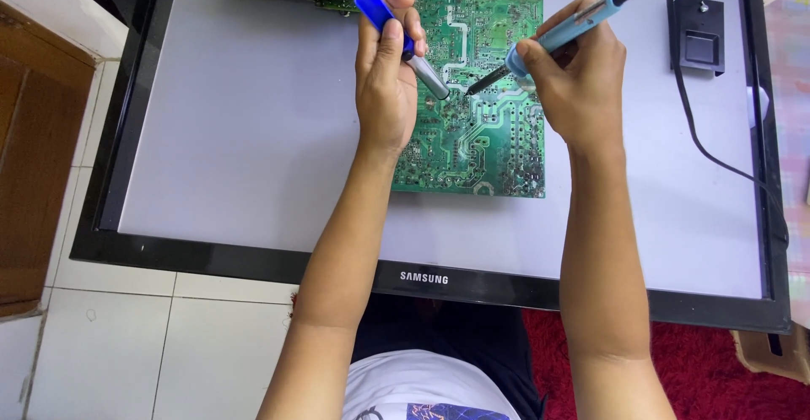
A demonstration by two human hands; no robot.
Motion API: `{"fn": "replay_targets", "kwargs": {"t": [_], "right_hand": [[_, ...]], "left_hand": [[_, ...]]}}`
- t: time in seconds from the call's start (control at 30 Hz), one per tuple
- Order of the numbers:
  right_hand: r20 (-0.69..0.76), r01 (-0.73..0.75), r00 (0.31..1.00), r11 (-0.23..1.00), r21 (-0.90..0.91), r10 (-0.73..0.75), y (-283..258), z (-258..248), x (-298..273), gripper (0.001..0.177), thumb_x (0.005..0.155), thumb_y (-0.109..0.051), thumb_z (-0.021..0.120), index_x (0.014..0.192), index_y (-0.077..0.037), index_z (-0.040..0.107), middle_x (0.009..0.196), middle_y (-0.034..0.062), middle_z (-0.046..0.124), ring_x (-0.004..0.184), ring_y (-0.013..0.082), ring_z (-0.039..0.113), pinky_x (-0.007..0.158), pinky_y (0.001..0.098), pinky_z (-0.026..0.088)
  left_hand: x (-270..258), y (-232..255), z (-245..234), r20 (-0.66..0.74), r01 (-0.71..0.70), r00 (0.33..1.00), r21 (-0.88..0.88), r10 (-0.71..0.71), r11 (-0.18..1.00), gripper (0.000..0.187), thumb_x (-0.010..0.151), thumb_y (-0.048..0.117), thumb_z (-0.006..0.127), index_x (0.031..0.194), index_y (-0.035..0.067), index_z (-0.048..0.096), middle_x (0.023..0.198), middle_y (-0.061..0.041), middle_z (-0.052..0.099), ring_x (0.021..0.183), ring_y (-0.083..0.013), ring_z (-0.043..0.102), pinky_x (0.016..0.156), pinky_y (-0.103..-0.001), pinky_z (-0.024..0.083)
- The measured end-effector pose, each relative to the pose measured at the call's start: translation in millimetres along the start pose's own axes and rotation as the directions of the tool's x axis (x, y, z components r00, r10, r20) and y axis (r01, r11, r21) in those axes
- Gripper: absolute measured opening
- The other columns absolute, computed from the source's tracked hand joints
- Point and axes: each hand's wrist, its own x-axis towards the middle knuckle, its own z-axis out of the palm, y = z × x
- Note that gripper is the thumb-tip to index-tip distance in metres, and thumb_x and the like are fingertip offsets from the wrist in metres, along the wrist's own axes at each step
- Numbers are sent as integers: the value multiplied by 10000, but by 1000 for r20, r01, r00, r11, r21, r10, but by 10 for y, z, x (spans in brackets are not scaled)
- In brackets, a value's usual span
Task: Desoldering components from a printed circuit board using a soldering iron and a desoldering pump.
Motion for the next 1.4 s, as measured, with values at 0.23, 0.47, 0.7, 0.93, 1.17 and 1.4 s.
{"fn": "replay_targets", "kwargs": {"t": [0.23, 0.47, 0.7, 0.93, 1.17, 1.4], "right_hand": [[196, -127, 976, 975, 180, 91, -87, -119, -21, 140, 1081, -7, 730, 1088, -82, 612, 1028, 57, 686, 905, 131, 598, 750, 248, 469], [201, -168, 973, 944, 284, 112, 8, -140, -64, 148, 1075, 2, 726, 1095, -78, 603, 1064, 78, 667, 965, 142, 631, 840, 248, 529], [102, -197, 980, 916, 350, 172, 138, -142, -164, 102, 1097, -45, 714, 1125, -46, 616, 1022, 68, 649, 964, 148, 685, 868, 246, 581], [-5, -191, 976, 875, 444, 216, 257, -69, -425, 273, 1054, -262, 787, 1115, -95, 579, 1051, 46, 663, 954, 107, 616, 852, 246, 524], [-53, -160, 979, 906, 391, 196, 226, -43, -396, 257, 1069, -251, 772, 1110, -98, 569, 1068, 72, 677, 966, 139, 633, 873, 276, 527], [-46, -131, 986, 923, 363, 158, 203, -34, -385, 226, 1101, -191, 754, 1130, -80, 559, 1079, 102, 669, 983, 166, 653, 879, 291, 548]], "left_hand": [[20, -164, -60, -29, 18, 999, -36, -19, 999, 223, 1176, 247, 459, 1315, 107, 562, 1037, -56, 509, 910, -166, 447, 911, -286, 387], [69, -265, -70, -34, 16, 999, -98, -19, 995, 95, 1095, 120, 534, 1188, 123, 554, 972, -35, 469, 885, -165, 456, 891, -289, 413], [142, 226, 193, -86, 54, 994, -132, -65, 990, 490, 1042, 530, 493, 870, 94, 635, 749, -25, 575, 687, -142, 512, 704, -287, 436], [-52, 437, -254, -146, 85, 984, -113, -101, 990, 423, 1056, 474, 527, 965, 71, 618, 755, -63, 528, 689, -175, 476, 684, -317, 411], [-190, 144, -755, -234, 82, 972, 212, -31, 974, 375, 1105, 454, 449, 1066, 102, 570, 837, -26, 510, 769, -138, 475, 768, -289, 404], [-275, 120, -664, -87, 56, 996, 524, -13, 850, 342, 1155, 393, 349, 1068, 123, 539, 895, -4, 499, 812, -129, 471, 763, -283, 428]]}}
